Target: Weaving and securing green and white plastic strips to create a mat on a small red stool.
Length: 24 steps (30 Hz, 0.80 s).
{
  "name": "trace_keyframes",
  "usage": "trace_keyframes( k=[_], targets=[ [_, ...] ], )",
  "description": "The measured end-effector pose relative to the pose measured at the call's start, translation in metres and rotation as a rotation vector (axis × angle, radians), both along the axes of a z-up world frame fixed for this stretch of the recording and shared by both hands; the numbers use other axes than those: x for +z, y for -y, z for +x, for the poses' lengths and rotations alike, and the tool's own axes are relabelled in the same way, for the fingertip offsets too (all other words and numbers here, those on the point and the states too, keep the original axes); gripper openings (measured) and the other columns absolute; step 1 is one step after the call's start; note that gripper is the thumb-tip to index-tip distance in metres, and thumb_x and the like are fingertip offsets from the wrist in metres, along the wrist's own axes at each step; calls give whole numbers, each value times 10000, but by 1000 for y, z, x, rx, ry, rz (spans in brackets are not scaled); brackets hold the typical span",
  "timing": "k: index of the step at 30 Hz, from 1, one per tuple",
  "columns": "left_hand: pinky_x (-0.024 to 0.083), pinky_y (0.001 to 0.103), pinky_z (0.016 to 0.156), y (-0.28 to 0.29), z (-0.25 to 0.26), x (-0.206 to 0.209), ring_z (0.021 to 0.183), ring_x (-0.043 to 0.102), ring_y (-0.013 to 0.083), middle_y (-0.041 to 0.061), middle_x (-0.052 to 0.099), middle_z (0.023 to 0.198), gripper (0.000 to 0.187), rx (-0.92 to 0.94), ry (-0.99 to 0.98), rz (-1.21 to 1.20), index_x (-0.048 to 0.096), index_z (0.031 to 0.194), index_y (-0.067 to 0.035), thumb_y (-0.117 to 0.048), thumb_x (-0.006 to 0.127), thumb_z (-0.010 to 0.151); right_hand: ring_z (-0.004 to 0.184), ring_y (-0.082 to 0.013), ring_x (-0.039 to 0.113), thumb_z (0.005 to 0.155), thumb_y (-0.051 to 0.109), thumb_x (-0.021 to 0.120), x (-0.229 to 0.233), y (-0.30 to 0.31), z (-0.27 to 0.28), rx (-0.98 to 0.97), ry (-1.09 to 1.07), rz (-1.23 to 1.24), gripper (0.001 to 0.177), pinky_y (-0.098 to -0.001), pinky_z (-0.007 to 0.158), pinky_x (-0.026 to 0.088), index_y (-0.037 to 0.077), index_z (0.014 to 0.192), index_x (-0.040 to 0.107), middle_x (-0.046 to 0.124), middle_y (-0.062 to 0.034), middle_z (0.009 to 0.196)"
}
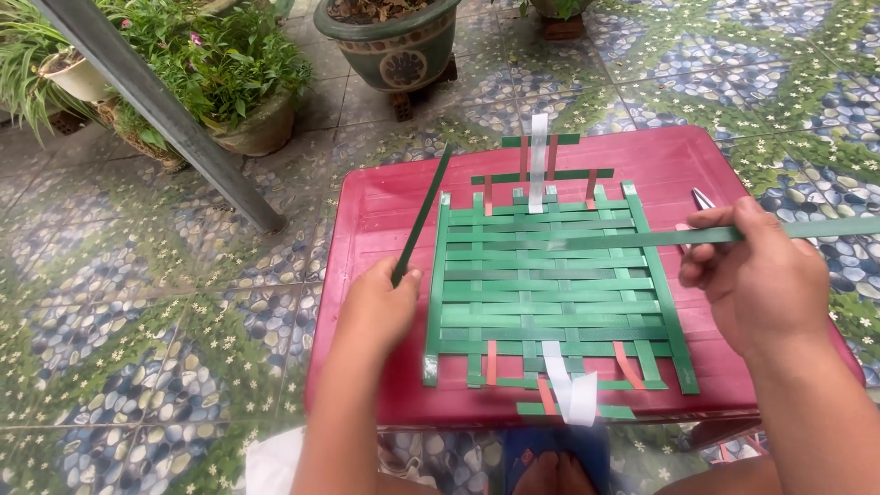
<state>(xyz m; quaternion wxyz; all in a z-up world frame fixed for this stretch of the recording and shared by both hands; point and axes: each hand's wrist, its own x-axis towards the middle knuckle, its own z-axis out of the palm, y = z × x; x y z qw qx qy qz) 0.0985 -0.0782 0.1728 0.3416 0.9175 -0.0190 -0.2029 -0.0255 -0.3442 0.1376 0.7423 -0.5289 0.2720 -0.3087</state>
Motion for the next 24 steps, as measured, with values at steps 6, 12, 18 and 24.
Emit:
trace_keyframes(
  k=[6, 12, 18, 24],
  targets=[
    [418, 321, 781, 8, -1, -4, 896, 582, 184, 2, 629, 976, 259, -23, -51, 158, 564, 1007, -220, -346, 427, 827, 669, -211, 583, 1010, 262, 343, 9, -8, 0, -91, -253, -44, 332, -327, 646, 520, 46, 884, 561, 527, -91, 759],
    [426, 321, 810, 8, 5, -16, 961, 574, 180, -20, 621, 1024, 287, -40, -74, 202, 562, 1045, -209, -355, 482, 810, 704, -193, 610, 1006, 299, 335, 0, -8, 5, -32, -355, -28, 336, -285, 688, 448, 117, 845, 568, 557, -67, 738],
    [430, 325, 752, -1, -5, 4, 859, 581, 208, 44, 637, 909, 242, -36, -171, 229, 611, 887, -112, -319, 505, 816, 710, -191, 572, 989, 254, 369, 0, -15, 29, 57, -204, -7, 312, -289, 765, 490, 36, 876, 561, 558, -103, 799],
    [446, 333, 758, -1, -4, 11, 887, 589, 199, 16, 640, 978, 254, -40, -66, 275, 599, 988, -166, -325, 471, 837, 684, -200, 592, 1003, 266, 342, -12, 6, 17, -12, -160, -128, 344, -344, 750, 546, 24, 916, 569, 568, -112, 768]
  ],
)
